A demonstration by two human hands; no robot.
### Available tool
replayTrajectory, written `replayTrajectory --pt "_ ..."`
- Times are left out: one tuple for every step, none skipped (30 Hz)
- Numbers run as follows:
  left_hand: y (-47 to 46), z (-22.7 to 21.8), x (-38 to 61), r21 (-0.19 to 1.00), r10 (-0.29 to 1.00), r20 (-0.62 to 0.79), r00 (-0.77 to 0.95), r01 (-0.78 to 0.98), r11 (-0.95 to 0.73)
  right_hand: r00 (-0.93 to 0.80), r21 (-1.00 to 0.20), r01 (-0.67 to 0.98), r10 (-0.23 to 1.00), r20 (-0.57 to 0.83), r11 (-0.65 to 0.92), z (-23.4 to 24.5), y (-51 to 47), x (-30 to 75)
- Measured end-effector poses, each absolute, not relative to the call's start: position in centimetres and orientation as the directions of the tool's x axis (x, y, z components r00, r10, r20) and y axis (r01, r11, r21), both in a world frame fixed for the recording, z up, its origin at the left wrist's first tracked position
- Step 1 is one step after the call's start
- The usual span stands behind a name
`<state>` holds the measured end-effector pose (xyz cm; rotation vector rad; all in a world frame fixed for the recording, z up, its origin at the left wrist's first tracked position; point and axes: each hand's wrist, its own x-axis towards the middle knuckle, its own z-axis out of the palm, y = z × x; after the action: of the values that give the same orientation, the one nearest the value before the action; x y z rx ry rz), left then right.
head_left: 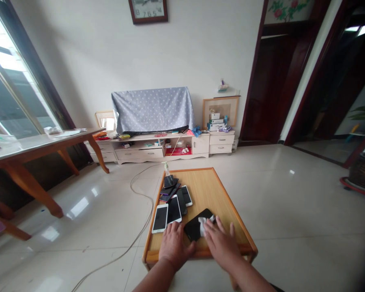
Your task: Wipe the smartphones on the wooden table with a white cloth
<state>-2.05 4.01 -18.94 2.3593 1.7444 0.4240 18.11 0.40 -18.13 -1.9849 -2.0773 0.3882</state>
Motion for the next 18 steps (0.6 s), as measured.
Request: replayTrajectory --pt "4.0 -18.8 -2.1 0.309 0.955 0.118 0.272 0.904 -0.296 0.026 -0.329 0.944 1.0 -0.01 -0.028 -18.0 1.0 18.8" --pt "4.0 -18.7 -2.1 0.312 0.956 0.111 0.272 0.904 -0.294 0.079 -0.309 0.948 0.997 -0.011 -0.079 -18.0 1.4 19.2" --pt "4.0 -18.6 -2.1 0.315 0.957 0.102 0.272 0.904 -0.29 0.097 -0.299 0.949 0.995 -0.014 -0.097 -18.0 1.6 19.2" --pt "4.0 -18.6 -2.1 0.319 0.958 0.093 0.27 0.904 -0.286 0.077 -0.299 0.951 0.997 -0.021 -0.08 -18.0 1.5 18.9" --pt "4.0 -18.5 -2.1 0.323 0.96 0.087 0.268 0.904 -0.281 0.024 -0.312 0.95 0.999 -0.029 -0.032 -18.0 1.2 18.3" --pt "4.0 -18.5 -2.2 0.329 0.961 0.081 0.265 0.903 -0.277 -0.048 -0.334 0.942 0.998 -0.032 0.035 -18.1 0.8 17.5" --pt "4.0 -18.6 -2.2 0.335 0.962 0.076 0.263 0.902 -0.273 -0.125 -0.36 0.927 0.992 -0.028 0.107 -18.1 0.4 16.6" --pt "4.1 -18.6 -2.2 0.339 0.962 0.074 0.262 0.901 -0.271 -0.192 -0.383 0.908 0.981 -0.015 0.172 -18.2 0.0 15.9" --pt "4.1 -18.6 -2.2 0.341 0.962 0.075 0.261 0.9 -0.271 -0.237 -0.395 0.893 0.971 -0.001 0.218 -18.3 -0.2 15.4" --pt "4.1 -18.5 -2.2 0.338 0.962 0.078 0.26 0.901 -0.271 -0.249 -0.397 0.888 0.969 0.007 0.231 -18.3 -0.1 15.3" --pt "4.1 -18.4 -2.2 0.333 0.962 0.078 0.26 0.903 -0.271 -0.223 -0.389 0.897 0.975 0.008 0.208 -18.3 0.2 15.5" --pt "4.1 -18.3 -2.2 0.324 0.963 0.075 0.26 0.907 -0.27 -0.164 -0.373 0.915 0.986 0.002 0.153 -18.3 0.8 16.1" --pt "4.0 -18.1 -2.1 0.316 0.964 0.069 0.258 0.911 -0.266 -0.087 -0.352 0.933 0.996 -0.007 0.079 -18.4 1.4 16.8" --pt "4.0 -18.0 -2.1 0.309 0.965 0.061 0.255 0.914 -0.262 -0.006 -0.329 0.944 1.0 -0.012 0.001 -18.4 2.1 17.5" --pt "4.0 -17.8 -2.1 0.305 0.966 0.052 0.254 0.917 -0.258 0.063 -0.309 0.949 0.998 -0.015 -0.065 -18.5 2.6 18.1" --pt "4.0 -17.7 -2.1 0.304 0.966 0.046 0.255 0.917 -0.256 0.106 -0.294 0.95 0.994 -0.017 -0.106 -18.6 2.9 18.4" --pt "4.0 -17.7 -2.1 0.306 0.966 0.043 0.256 0.917 -0.256 0.112 -0.289 0.951 0.994 -0.019 -0.112 -18.8 3.0 18.3" --pt "4.0 -17.8 -2.2 0.31 0.966 0.046 0.256 0.915 -0.257 0.079 -0.294 0.952 0.997 -0.02 -0.081 -18.9 2.9 17.9"
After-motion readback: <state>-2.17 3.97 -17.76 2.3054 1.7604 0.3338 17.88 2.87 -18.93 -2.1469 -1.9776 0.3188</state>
